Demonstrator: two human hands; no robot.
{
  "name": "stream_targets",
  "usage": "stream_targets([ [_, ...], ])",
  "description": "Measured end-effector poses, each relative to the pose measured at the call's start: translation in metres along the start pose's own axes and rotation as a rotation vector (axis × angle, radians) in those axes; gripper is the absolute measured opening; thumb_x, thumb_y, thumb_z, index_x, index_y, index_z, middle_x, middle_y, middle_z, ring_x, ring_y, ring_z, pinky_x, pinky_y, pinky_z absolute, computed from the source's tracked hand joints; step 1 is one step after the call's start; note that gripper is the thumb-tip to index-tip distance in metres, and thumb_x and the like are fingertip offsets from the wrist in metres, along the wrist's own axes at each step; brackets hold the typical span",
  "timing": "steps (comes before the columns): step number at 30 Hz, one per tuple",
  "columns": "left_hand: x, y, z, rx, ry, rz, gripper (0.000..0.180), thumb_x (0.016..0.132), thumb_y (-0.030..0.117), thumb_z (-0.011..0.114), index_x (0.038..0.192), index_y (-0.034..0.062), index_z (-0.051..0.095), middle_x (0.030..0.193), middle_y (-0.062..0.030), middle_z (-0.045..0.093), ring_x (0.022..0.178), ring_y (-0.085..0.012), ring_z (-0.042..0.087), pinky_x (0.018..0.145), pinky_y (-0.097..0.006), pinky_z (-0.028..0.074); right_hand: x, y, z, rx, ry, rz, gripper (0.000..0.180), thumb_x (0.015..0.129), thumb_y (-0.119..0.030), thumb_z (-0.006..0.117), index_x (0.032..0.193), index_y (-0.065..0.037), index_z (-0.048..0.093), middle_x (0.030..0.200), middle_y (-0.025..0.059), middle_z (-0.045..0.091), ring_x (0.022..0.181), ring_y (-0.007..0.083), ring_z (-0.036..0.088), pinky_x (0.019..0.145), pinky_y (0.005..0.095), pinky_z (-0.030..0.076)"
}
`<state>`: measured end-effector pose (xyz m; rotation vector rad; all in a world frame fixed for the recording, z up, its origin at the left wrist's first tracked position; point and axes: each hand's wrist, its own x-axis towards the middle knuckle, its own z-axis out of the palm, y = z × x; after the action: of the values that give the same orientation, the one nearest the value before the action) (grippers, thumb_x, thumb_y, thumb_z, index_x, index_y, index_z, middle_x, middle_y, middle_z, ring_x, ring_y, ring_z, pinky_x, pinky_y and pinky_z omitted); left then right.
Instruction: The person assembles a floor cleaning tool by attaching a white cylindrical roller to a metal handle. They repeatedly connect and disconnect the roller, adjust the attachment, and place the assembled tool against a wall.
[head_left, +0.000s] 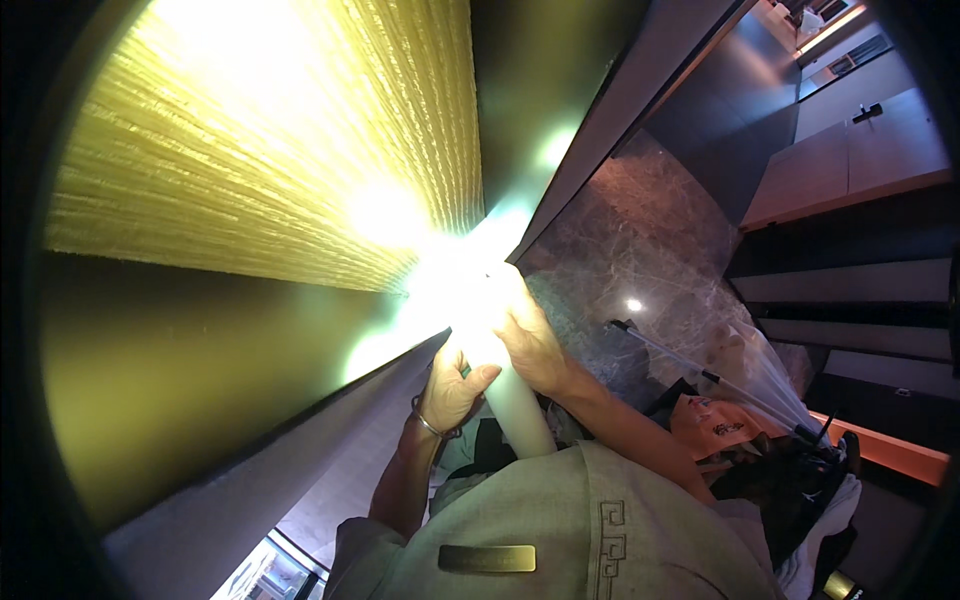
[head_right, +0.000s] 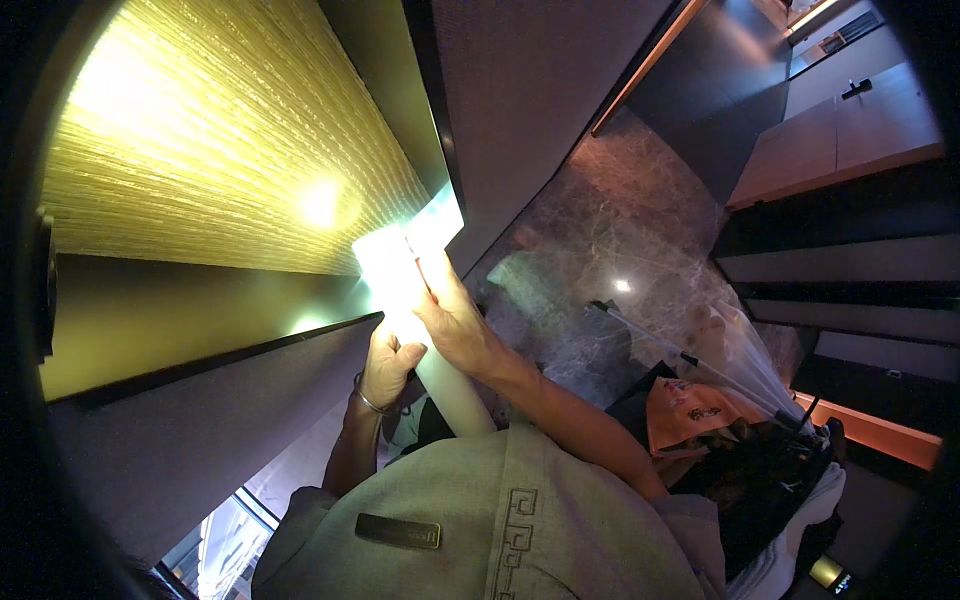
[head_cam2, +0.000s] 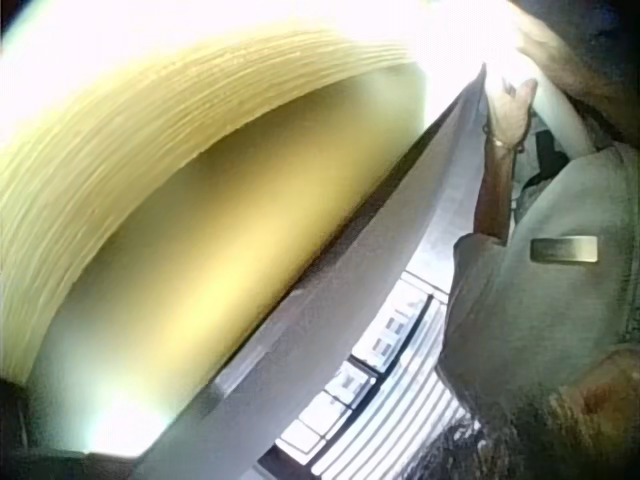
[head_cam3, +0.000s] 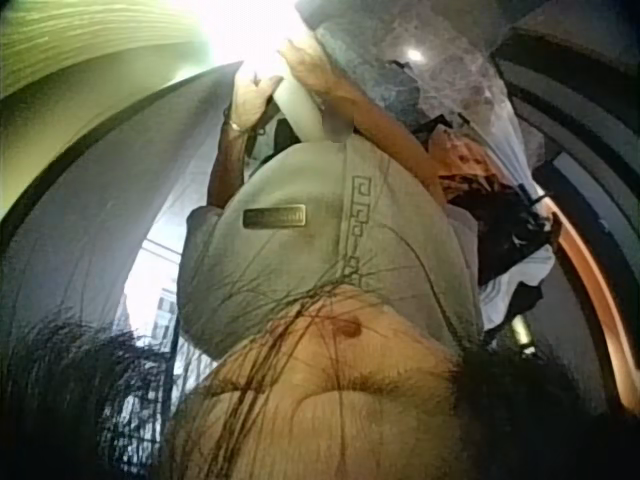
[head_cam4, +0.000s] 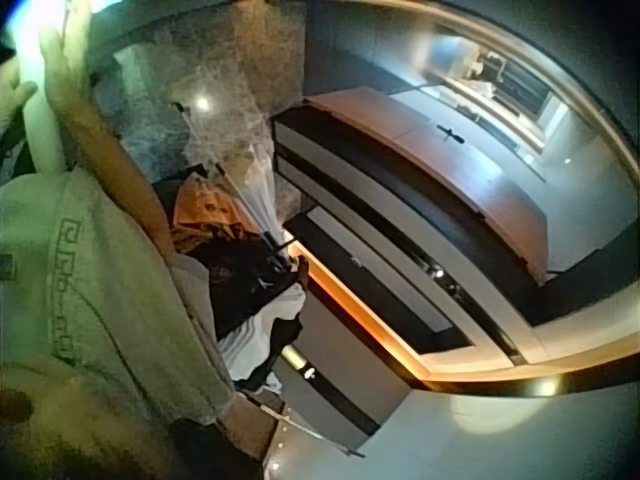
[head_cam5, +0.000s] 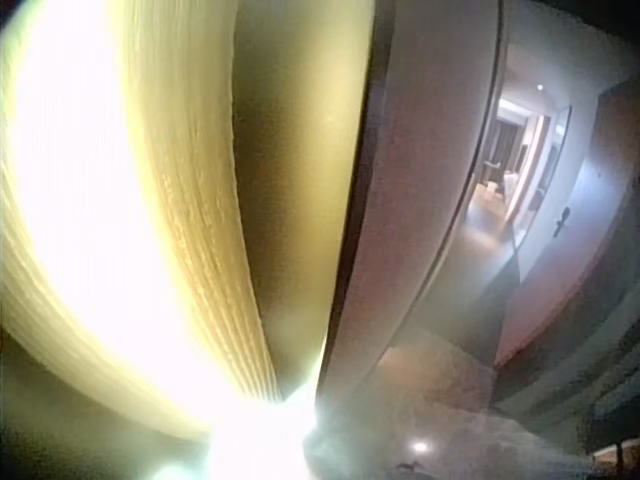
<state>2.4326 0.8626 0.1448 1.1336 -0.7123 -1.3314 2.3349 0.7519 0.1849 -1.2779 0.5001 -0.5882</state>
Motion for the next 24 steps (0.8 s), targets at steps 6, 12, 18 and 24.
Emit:
stream_targets([
  [6, -0.002, 0.002, 0.001, -0.006, 0.008, -0.047, 0.058, 0.083, 0.034, 0.066, 0.121, -0.0029, 0.043, 0.101, -0.0049, 0.055, 0.091, -0.0094, 0.051, 0.079, -0.024, 0.042, -0.002, 0.005, 0.007, 0.042, 0.105, -0.01, 0.042, 0.093, -0.018, 0.042, 0.127, 0.006, 0.034, 0.124, 0.0129, 0.041, 0.115, 0.0179, 0.041, 0.099, 0.0308, 0.032],
  [12, -0.001, 0.001, 0.004, 0.113, 0.036, 0.0, 0.052, 0.083, 0.025, 0.065, 0.12, -0.0031, 0.043, 0.101, -0.0078, 0.058, 0.09, -0.0126, 0.056, 0.079, -0.027, 0.046, -0.001, 0.012, 0.005, 0.253, 0.1, 0.126, 0.038, 0.095, -0.019, 0.041, 0.126, 0.002, 0.038, 0.118, 0.0108, 0.045, 0.106, 0.0144, 0.047, 0.089, 0.0266, 0.04],
  [18, -0.003, 0.012, 0.009, -0.043, -0.001, -0.014, 0.048, 0.083, 0.019, 0.064, 0.12, -0.0033, 0.042, 0.097, -0.0108, 0.06, 0.087, -0.0162, 0.059, 0.079, -0.03, 0.048, -0.001, 0.009, -0.005, -0.139, 0.236, -0.144, 0.034, 0.09, -0.016, 0.054, 0.119, 0.001, 0.047, 0.106, 0.0072, 0.053, 0.096, 0.0117, 0.051, 0.08, 0.0228, 0.044],
  [24, -0.003, 0.013, 0.006, -0.028, 0.012, -0.08, 0.047, 0.082, 0.015, 0.064, 0.119, -0.0033, 0.043, 0.099, -0.0093, 0.058, 0.09, -0.014, 0.057, 0.08, -0.028, 0.046, -0.001, -0.014, -0.026, -0.766, 0.137, -0.652, 0.012, 0.075, 0.003, 0.065, 0.086, 0.002, 0.063, 0.091, 0.0111, 0.06, 0.08, 0.0221, 0.062, 0.069, 0.0291, 0.051],
])
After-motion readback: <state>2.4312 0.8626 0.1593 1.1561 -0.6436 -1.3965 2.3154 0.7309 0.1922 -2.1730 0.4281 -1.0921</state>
